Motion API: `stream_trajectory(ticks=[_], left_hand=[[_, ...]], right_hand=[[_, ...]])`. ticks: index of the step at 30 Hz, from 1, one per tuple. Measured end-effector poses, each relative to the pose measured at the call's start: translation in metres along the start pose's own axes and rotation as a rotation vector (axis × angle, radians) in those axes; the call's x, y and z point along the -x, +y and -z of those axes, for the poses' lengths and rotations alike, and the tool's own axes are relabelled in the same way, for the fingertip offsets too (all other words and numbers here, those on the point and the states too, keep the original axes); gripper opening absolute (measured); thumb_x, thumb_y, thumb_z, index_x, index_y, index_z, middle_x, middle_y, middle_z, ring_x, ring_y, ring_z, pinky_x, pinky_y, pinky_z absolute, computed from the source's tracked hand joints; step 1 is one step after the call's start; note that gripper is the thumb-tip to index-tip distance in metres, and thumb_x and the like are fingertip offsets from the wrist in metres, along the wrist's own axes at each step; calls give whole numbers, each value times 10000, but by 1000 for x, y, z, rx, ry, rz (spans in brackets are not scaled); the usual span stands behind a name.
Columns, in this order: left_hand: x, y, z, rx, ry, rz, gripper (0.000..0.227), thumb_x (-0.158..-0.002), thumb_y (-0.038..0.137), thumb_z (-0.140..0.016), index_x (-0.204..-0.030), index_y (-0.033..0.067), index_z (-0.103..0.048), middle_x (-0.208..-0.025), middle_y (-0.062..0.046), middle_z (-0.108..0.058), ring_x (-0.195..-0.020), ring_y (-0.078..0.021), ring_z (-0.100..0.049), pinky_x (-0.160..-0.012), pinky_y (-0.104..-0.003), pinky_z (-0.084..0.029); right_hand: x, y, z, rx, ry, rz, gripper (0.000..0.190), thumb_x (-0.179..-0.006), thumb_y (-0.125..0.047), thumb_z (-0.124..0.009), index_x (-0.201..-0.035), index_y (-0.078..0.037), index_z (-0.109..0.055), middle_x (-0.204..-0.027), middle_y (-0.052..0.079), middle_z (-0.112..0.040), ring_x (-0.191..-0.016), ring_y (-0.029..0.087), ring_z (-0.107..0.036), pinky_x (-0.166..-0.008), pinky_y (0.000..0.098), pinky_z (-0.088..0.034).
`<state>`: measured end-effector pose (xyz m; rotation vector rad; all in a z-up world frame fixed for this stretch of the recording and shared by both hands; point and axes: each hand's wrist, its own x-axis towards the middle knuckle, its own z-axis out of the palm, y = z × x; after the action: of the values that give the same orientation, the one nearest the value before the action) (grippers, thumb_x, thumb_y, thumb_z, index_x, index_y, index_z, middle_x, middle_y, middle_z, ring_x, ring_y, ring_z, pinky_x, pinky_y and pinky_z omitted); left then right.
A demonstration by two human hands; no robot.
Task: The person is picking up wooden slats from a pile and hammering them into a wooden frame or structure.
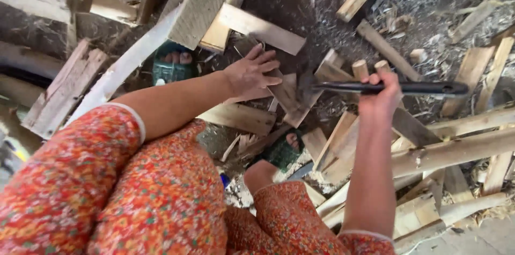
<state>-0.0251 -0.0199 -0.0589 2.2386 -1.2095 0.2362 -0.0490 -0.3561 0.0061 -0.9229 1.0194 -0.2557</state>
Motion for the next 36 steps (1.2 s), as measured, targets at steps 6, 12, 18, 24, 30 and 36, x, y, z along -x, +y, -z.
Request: stream_trajectory(ticks=[6, 12, 18, 24, 30, 36], left_hand=[[13, 4, 9, -117, -416, 76, 432, -749, 371, -729, -1142, 393, -552, -1216, -18, -538, -1152, -308, -561, -828, -393, -502], [8, 6, 33, -33, -568, 114, 360, -877, 522, -526, -1175, 323, -562, -1307, -77, -438, -1261, -319, -419, -888, -421, -404], [4, 12, 30, -110, -722, 92, 489, -830, 485, -573, -1289, 351, -473, -1393, -63, -384, -1386, -296, -241, -1108, -559, -129], [-1, 9, 40, -192, -655, 13, 402, -823, 406, -586, -1209, 309, -526, -1400, -73, -354, -1382, -293, -248, -1111, -541, -148], [-77, 24, 141, -316, -1000, -231, 411, -861, 265, -506, -1270, 244, -480, -1407, -94, -381, -1383, -282, -253, -1084, -501, -208], [-65, 57, 80, -221, -822, -223, 455, -871, 250, -528, -1293, 90, -470, -1329, -124, -446, -1316, -293, -350, -1095, -481, -227]], right_hand=[[30, -5, -9, -126, 57, -192, 230, -818, -56, -622, -697, -122, -438, -560, 21, -395, -628, 227, -523, -751, 437, -446], [115, 3, 28, 376, -437, 164, 122, -877, -68, -597, -902, -119, -489, -853, 68, -453, -904, 247, -543, -940, 401, -430], [159, 13, 75, 717, -826, 93, 299, -785, 61, -596, -1064, 2, -508, -1350, 160, -308, -1026, 305, -603, -868, 335, -532], [161, -25, 82, 624, -1011, -276, 363, -754, -60, -666, -1103, -135, -604, -1467, 235, -204, -1192, 427, -458, -1024, 512, -351], [159, 17, 53, 536, -501, -567, 575, -849, -364, -571, -1341, -267, -290, -1243, 182, -398, -882, 378, -608, -630, 505, -578], [145, 70, 68, 287, -541, -812, 163, -915, -151, -509, -1013, -250, -425, -715, 58, -442, -443, 149, -409, -319, 301, -408]])
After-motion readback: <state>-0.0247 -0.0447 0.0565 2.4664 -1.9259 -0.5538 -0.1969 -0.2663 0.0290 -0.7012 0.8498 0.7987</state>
